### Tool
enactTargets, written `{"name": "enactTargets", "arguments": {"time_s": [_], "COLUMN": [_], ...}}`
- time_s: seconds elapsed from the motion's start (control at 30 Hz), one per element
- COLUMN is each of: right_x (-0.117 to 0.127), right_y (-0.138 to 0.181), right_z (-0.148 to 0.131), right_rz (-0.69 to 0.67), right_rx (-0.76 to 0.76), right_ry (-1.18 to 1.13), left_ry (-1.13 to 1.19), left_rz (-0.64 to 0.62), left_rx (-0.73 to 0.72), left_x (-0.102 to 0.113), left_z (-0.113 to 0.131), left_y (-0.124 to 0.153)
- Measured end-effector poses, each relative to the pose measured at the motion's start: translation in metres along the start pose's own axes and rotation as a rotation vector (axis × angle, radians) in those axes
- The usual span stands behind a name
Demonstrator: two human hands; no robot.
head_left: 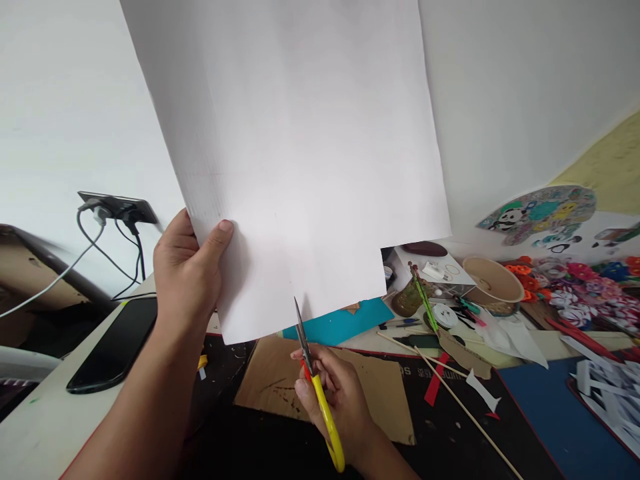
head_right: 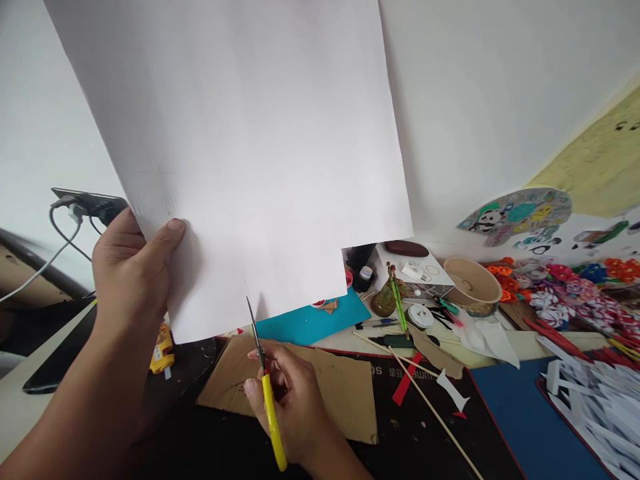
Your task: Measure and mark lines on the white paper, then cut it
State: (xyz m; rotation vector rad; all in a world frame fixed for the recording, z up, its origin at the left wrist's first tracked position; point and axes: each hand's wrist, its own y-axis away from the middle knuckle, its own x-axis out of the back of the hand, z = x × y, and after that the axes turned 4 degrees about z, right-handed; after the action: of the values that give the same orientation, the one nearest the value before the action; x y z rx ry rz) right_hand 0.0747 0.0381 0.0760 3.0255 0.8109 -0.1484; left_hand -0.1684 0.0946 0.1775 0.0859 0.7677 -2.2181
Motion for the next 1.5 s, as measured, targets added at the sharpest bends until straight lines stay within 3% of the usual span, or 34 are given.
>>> {"name": "enactTargets", "arguments": {"time_s": [1.5], "right_x": [0.0002], "right_y": [0.0001], "right_z": [0.0000], "right_rz": [0.039], "right_rx": [-0.013], "right_ry": [0.043], "left_ry": [-0.017], "left_rz": [0.001], "left_rx": [0.003], "left_x": [0.0001], "left_z": [0.0028], "left_y": [0.0023]}}
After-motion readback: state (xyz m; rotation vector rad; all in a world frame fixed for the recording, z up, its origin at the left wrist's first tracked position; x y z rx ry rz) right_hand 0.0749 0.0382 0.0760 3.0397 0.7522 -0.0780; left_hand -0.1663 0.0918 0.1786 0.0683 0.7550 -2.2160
